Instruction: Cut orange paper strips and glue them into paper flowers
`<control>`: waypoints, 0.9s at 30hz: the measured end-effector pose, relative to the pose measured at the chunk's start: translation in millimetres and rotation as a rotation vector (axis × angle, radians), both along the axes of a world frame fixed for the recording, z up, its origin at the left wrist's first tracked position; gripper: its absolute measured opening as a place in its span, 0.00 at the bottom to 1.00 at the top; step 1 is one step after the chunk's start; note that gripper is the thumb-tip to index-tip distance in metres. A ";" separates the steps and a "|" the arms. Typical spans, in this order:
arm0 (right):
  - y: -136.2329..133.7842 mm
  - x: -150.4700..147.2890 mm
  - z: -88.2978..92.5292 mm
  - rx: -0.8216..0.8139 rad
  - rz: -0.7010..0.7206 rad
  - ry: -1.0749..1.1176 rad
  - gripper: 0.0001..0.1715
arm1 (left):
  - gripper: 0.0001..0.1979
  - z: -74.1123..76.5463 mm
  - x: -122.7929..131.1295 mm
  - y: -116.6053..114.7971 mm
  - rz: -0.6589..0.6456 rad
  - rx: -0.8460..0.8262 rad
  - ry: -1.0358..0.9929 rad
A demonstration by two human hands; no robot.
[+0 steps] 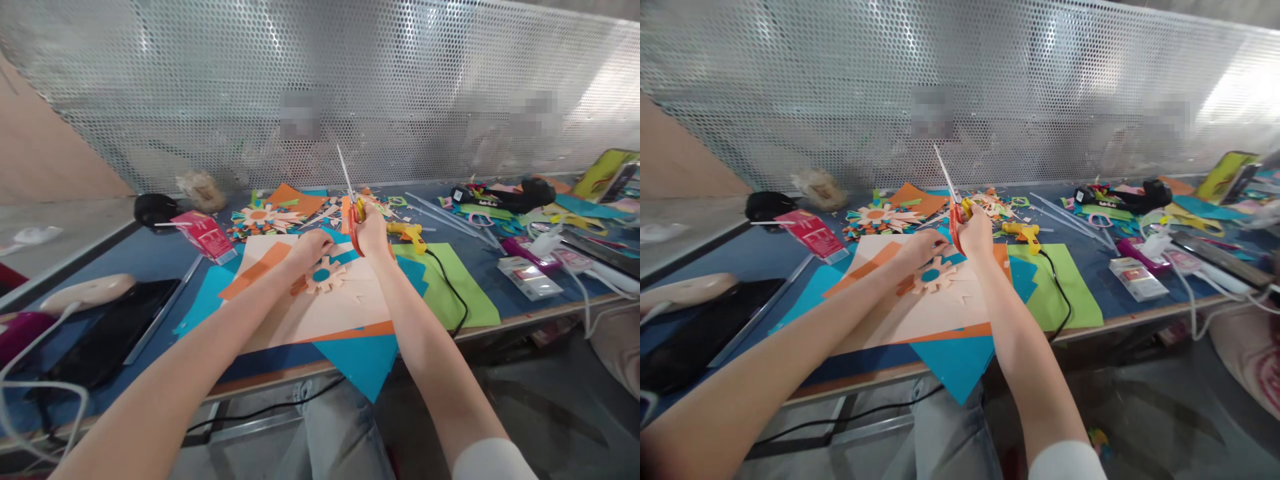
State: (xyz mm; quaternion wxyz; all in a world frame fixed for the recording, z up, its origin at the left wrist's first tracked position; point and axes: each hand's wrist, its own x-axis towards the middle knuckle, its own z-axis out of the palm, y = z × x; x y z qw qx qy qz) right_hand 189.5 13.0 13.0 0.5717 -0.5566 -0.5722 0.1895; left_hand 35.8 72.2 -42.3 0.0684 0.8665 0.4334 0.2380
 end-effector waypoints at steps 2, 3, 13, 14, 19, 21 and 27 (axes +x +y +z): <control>0.9 0.8 -0.5 0.005 -0.010 -0.008 0.04 | 0.09 -2.2 1.7 2.9 0.021 0.003 -0.005; 1.2 1.3 -0.2 0.004 -0.013 -0.003 0.04 | 0.09 -3.2 2.0 4.2 0.029 -0.001 -0.012; 0.3 25.3 12.1 0.060 -0.247 0.170 0.09 | 0.07 39.2 10.0 32.9 0.169 -0.050 -0.270; 0.4 27.6 12.0 0.066 -0.274 0.192 0.10 | 0.08 46.9 15.6 39.8 0.189 -0.042 -0.329; 2.4 29.6 7.8 0.065 -0.287 0.245 0.11 | 0.11 63.2 51.5 75.3 0.139 0.095 -0.343; 2.6 27.8 7.1 0.069 -0.264 0.249 0.10 | 0.12 57.4 64.9 83.9 0.184 0.112 -0.147; 4.4 26.4 6.0 0.054 -0.231 0.254 0.10 | 0.25 36.1 78.1 84.0 0.280 0.090 0.076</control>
